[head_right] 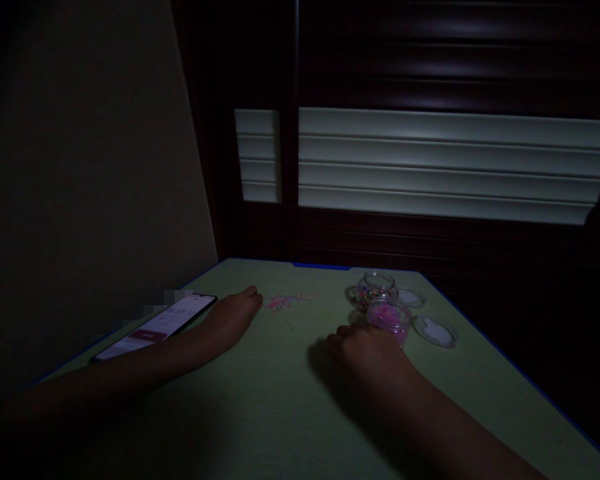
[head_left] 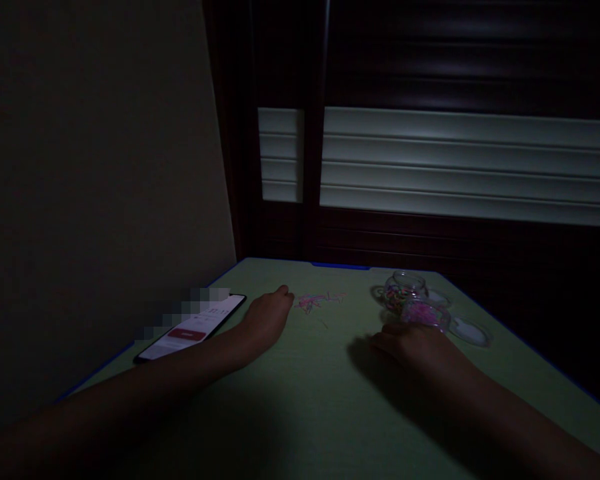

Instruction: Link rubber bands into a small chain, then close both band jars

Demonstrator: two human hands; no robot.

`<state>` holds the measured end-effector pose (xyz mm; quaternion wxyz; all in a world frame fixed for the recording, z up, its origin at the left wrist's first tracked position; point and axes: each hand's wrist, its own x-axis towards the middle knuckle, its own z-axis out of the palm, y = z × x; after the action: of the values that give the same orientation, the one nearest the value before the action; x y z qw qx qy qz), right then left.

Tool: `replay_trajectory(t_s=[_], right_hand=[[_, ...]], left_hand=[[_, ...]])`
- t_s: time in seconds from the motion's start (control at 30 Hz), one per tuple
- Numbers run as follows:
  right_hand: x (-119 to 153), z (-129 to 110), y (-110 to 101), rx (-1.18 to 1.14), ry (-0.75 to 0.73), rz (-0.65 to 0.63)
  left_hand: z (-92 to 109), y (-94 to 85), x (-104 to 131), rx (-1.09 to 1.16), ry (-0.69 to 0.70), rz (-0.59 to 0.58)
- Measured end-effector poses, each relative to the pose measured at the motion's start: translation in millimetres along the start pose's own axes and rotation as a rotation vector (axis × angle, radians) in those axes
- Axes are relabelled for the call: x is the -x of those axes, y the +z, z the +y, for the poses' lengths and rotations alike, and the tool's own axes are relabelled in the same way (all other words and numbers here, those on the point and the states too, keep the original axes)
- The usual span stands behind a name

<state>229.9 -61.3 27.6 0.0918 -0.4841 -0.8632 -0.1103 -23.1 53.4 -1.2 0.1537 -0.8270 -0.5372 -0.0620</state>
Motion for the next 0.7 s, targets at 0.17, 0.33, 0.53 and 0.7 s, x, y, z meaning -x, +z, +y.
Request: replay_trajectory(t_s=[0.17,0.33,0.53,0.7], right_hand=[[-0.3,-0.8,-0.6,-0.027,0.001,0.021],[-0.1,0.2,1.7,-0.006,0.005,0.016],[0.1,1.0,3.2,0.012,0.014,-0.001],[-0.2,0.8,1.1,-0.002,0.025,-0.009]], left_hand=[[0.8,-0.5,-0.2,-0.005,-0.008,-0.008],[1.6,-0.2,-0.4,-0.012,0.004,-0.004],[1.5,-0.6,0.7,-0.010,0.022,0.030],[3.1,-4.3,2.7,0.022,-0.014,0.025]])
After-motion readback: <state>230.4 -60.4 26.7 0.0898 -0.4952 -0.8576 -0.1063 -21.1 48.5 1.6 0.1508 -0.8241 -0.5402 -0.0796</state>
